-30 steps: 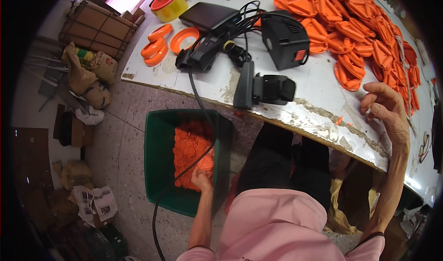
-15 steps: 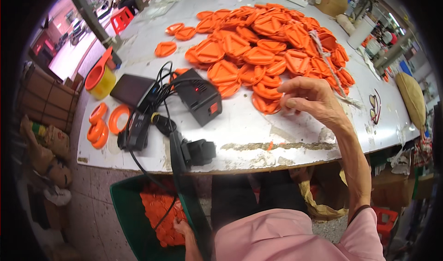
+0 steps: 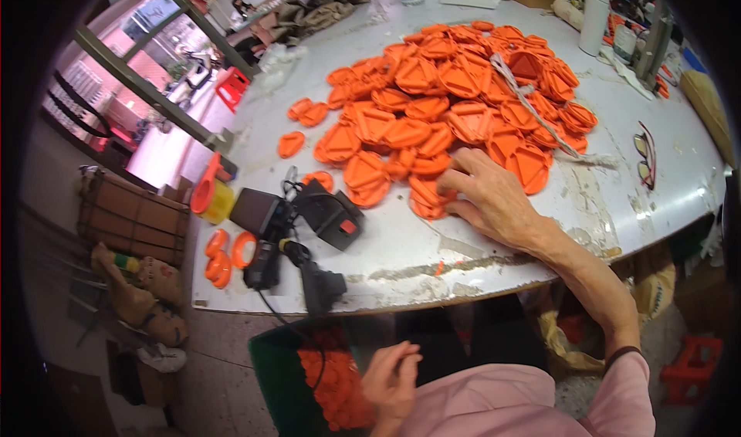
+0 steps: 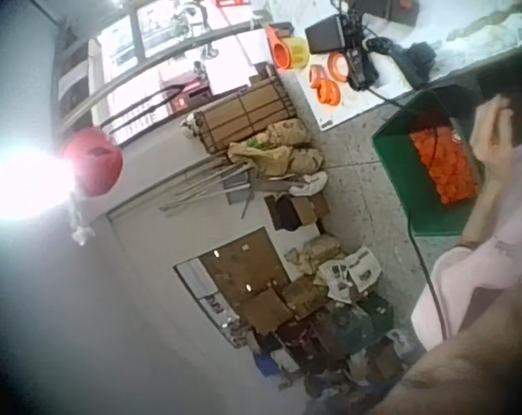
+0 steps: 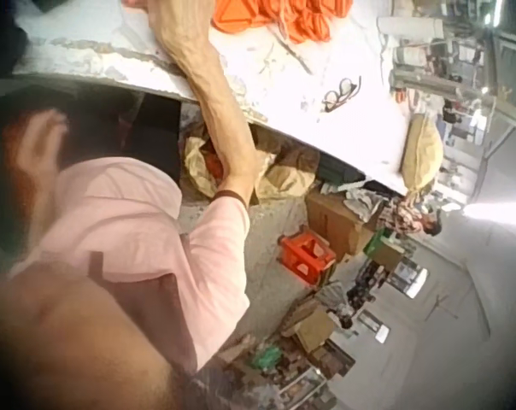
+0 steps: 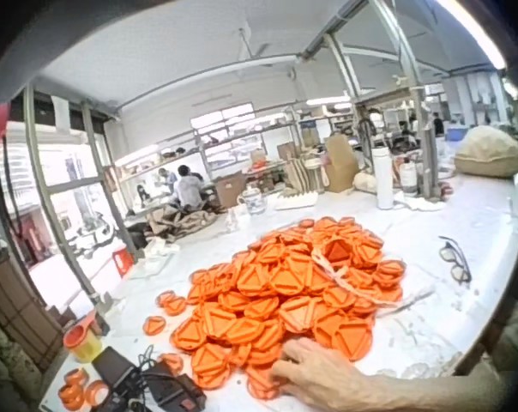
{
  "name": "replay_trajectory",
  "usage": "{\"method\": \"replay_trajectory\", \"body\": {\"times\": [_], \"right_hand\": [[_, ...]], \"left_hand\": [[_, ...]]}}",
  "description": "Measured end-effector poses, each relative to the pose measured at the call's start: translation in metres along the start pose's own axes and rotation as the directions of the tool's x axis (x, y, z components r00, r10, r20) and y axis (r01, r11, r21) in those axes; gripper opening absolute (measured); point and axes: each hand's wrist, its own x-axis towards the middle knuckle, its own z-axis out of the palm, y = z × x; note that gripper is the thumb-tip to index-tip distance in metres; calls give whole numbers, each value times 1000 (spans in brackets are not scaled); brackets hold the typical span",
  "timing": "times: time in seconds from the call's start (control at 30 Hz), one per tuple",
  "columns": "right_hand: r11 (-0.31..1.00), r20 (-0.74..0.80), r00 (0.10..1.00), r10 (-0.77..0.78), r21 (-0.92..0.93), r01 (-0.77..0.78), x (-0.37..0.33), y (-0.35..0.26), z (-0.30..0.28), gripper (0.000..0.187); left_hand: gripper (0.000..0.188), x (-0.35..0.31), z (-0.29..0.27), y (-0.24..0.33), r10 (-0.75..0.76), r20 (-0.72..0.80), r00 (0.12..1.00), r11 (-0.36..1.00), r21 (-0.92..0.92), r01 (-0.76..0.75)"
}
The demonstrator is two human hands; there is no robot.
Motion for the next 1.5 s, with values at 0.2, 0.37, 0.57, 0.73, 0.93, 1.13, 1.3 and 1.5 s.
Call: {"method": "replay_trajectory", "body": {"times": [0.2,0.37,0.57,0.73,0.93,1.13,1.3,1.5], "right_hand": [[999,3,1000,-11,37,11,-9,7,-7,25],[995,-5,995,-104,8,104,-11,9,-9,27],[1000,109,994,14,23,-16,-7,5,-14,35],[996,106,994,7,84,-16,-10,8,-8,34],[982,142,989,40,176,-65,-10,3,-10,33],[945,179,980,92,294,-142,-7,3,-13,29],[883,117,993,3,466,-58,-2,1,-11,25],[768,264,964,12,615,-178,-2,-10,-19,23]], "left_hand": [[31,62,41,36,415,63,908,904,80,-419],[30,92,57,43,287,121,950,950,90,-298],[31,99,60,25,107,150,983,994,-21,-105],[29,97,61,27,93,138,986,996,-8,-93],[44,103,58,32,-153,175,973,980,-102,173],[51,112,56,37,-186,258,948,919,-296,261],[53,114,52,26,-123,179,976,870,-453,192],[51,114,55,26,-140,174,975,852,-480,208]]}}
